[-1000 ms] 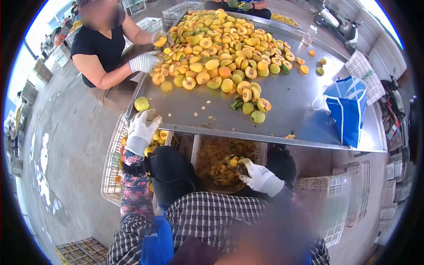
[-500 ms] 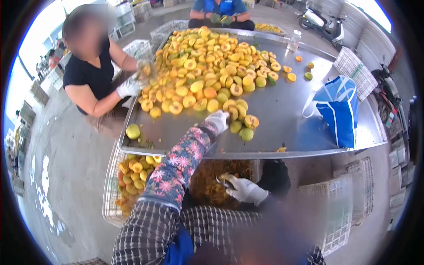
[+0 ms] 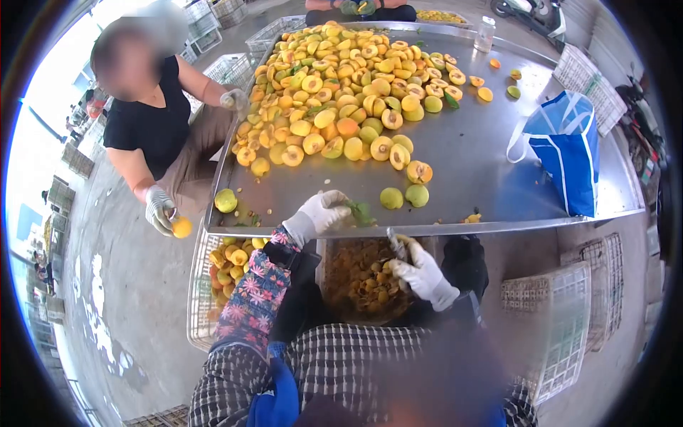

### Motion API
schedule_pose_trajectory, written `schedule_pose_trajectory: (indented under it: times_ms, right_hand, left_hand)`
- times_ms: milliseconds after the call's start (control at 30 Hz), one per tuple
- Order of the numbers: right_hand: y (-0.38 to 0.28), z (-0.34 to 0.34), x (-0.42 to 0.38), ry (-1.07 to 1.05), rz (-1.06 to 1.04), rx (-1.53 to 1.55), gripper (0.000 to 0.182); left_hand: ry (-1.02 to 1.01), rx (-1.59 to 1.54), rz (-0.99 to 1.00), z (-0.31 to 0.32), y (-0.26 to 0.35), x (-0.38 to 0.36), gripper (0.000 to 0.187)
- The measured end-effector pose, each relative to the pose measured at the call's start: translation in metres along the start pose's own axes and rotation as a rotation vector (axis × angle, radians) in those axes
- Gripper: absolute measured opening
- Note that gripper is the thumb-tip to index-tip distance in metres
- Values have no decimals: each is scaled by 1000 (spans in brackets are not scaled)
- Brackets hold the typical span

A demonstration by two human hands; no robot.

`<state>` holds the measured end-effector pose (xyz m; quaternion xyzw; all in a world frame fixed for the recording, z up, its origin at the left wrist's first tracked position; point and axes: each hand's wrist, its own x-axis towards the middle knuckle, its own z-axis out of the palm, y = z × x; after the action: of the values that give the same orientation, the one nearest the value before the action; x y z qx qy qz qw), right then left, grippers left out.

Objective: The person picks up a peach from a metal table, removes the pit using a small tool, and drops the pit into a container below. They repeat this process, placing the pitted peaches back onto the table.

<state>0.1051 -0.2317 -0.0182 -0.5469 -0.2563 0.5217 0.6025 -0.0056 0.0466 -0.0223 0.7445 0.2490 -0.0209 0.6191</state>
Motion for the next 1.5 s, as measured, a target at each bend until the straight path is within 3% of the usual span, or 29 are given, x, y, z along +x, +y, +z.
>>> schedule_pose_trajectory:
  times_ms: [33, 133, 233, 367, 433, 533, 667, 800, 833, 933, 967, 1067, 1100, 1200, 1300, 1400, 1433, 1500]
  right_hand:
    - [8, -3, 6, 57, -33, -84, 59]
    - [-12, -1, 18, 129, -68, 66, 46]
    - [-24, 3, 43, 248, -63, 135, 39]
    - [-37, 23, 62, 316, 10, 250, 45]
    - [-36, 29, 68, 263, 5, 294, 39]
    - [-36, 39, 72, 208, -56, 322, 37]
    - [-36, 46, 65, 139, -182, 283, 36]
    - [-16, 28, 66, 17, -102, 491, 32]
    - [-12, 19, 66, -105, -59, 558, 35]
    - [-10, 11, 59, -116, -58, 719, 44]
    - [-6, 6, 59, -137, -83, 679, 53]
    - [-19, 8, 50, -179, -123, 656, 58]
    - [-18, 4, 49, -151, -142, 615, 61]
    - [-20, -4, 45, -40, -113, 542, 68]
    - [-28, -2, 42, -40, -56, 533, 59]
    - [-39, 15, 38, -37, -52, 418, 45]
    - [-40, 19, 38, -55, -40, 366, 41]
    - [-51, 27, 39, -110, 23, 129, 36]
  left_hand:
    - [7, -162, 39, 3, 1, -7, 26]
    - [73, -367, 323, 11, -12, -8, 26]
    - [-63, -1006, 310, 24, 8, -20, 25]
    - [-135, -1132, 312, 37, 23, -29, 21]
    - [-98, -1142, 334, 50, 28, -35, 20]
    - [-30, -1156, 507, 72, 25, -33, 20]
    - [95, -1212, 464, 81, 13, -31, 24]
    - [28, -1277, 334, 77, 16, -39, 22]
    - [-105, -1308, 320, 72, 17, -43, 21]
    - [-270, -1508, 183, 71, 25, -61, 20]
    - [-350, -1443, 237, 69, 23, -66, 18]
    - [-537, -607, 154, 42, 28, -90, 21]
    - [-446, -377, 313, 48, 19, -87, 27]
    - [-297, 433, 304, 45, 14, -92, 38]
    - [6, 552, 405, 51, 0, -84, 48]
    - [70, -478, 235, 63, -2, -67, 62]
    - [53, -995, 98, 71, 25, -76, 68]
    - [-284, -1291, 157, 72, 24, -65, 68]
